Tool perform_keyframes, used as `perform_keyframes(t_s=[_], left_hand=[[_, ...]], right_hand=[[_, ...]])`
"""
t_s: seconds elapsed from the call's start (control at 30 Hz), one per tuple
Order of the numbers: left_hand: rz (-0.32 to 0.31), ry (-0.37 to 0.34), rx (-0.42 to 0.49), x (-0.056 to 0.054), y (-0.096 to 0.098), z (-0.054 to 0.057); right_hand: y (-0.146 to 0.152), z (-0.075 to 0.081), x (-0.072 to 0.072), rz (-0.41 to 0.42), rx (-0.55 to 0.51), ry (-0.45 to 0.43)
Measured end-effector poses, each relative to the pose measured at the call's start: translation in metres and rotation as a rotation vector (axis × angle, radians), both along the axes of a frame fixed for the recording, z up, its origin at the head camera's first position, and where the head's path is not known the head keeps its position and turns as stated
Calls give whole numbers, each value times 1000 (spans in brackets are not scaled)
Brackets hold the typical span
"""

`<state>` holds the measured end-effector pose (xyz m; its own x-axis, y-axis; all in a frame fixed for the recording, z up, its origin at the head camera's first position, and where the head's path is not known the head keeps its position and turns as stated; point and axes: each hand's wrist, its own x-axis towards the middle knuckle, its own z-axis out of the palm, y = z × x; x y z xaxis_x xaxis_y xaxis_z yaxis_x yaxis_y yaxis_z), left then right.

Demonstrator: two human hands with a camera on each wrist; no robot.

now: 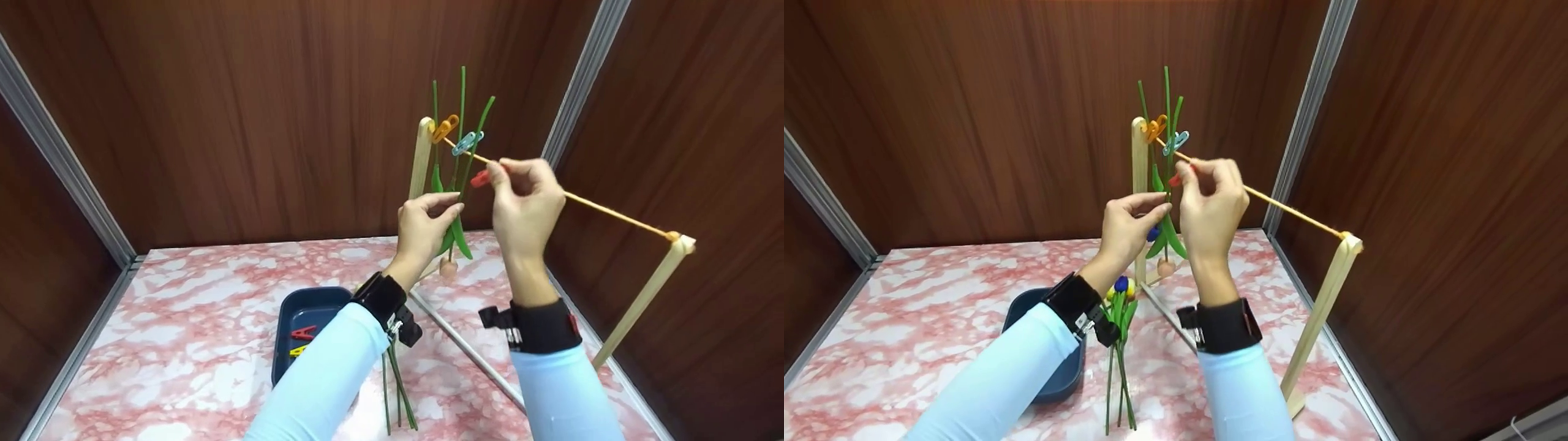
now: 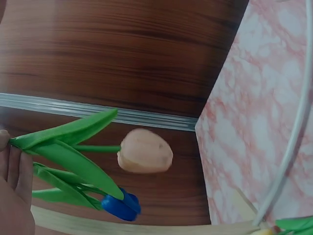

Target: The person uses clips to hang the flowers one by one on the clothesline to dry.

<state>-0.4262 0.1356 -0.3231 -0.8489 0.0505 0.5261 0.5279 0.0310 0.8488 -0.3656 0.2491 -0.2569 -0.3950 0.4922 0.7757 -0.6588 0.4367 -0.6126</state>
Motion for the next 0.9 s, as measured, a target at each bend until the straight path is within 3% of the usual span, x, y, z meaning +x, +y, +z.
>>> perform_keyframes(t_s=[0.2, 0.4, 0.6, 0.9], left_hand=[[22, -78, 2, -5, 10, 5], [4, -97, -16, -7, 21, 14], [-33, -90, -24, -8, 26, 19], [-11, -77, -62, -14, 29, 25]], right_hand=[[5, 25, -6, -72, 17, -78], [12, 45, -11, -177, 28, -209], [14, 53, -13, -202, 44, -321], [15, 60, -22, -228, 107, -456]])
